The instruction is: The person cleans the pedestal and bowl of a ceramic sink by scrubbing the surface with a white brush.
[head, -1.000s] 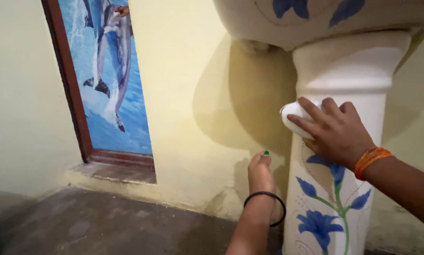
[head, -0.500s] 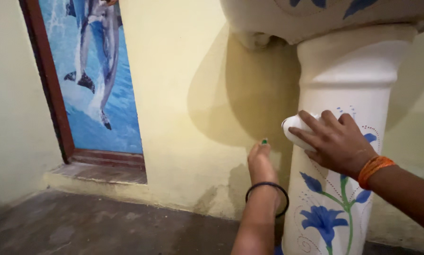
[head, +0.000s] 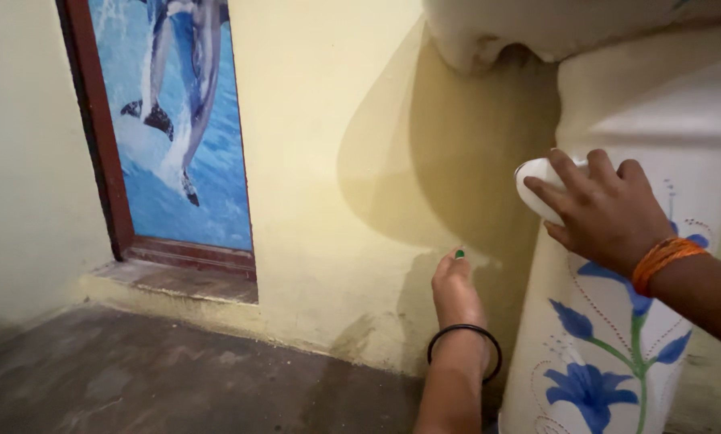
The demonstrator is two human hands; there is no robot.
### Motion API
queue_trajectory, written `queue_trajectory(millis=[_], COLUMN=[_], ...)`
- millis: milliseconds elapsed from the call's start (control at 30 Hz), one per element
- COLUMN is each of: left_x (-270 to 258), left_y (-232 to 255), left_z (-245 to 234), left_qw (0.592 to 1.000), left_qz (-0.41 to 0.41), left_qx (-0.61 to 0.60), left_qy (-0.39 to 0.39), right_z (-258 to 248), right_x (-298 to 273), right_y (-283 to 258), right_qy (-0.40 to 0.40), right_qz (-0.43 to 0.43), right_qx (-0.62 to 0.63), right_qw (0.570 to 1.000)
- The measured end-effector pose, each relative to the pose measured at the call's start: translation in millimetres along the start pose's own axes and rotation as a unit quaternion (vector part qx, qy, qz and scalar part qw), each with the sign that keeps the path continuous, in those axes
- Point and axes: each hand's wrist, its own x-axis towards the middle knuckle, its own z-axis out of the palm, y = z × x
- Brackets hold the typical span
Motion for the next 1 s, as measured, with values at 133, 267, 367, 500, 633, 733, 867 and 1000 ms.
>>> queue_trajectory(millis=[133, 267, 367, 500, 633, 733, 867, 1000], left_x=[4.8, -1.4, -8.1, -12.1, -12.6, -7.7, -1.8, 1.5], left_y=[-10.5, -10.0, -1.5, 9.5, 17.4, 13.9, -2.4, -12.3], left_z=[0.0, -1.9, -1.9, 0.0, 3.3, 13.1, 23.8, 30.4], left_qw=[1.0, 0.999, 0.999, 0.999, 0.998, 0.999, 1.0, 0.999], left_qz=[0.002, 0.017, -0.028, -0.022, -0.007, 0.004, -0.01, 0.027], left_qx=[0.008, -0.012, 0.026, 0.033, 0.055, 0.033, 0.017, 0.013], left_qy=[-0.003, -0.031, -0.008, -0.003, 0.002, 0.004, -0.002, -0.024], right_z=[8.9, 12.5, 9.2, 4.2, -0.9, -4.4, 2.0, 10.2], right_x=[-4.0, -11.3, -23.5, -31.3, -24.4, -18.8, -9.8, 4.0], right_y=[-17.3, -31.9, -39.1, -32.6, -16.5, -1.7, 15.0, 26.2], right_qy=[-0.029, -0.071, -0.086, -0.044, -0.03, -0.034, 0.015, 0.082], right_qz=[-0.004, -0.035, -0.044, -0.051, -0.05, -0.037, -0.027, -0.023], right_qx=[0.001, 0.02, 0.032, 0.05, 0.034, 0.017, 0.007, -0.052], right_qw=[1.0, 0.997, 0.995, 0.996, 0.998, 0.999, 0.999, 0.995])
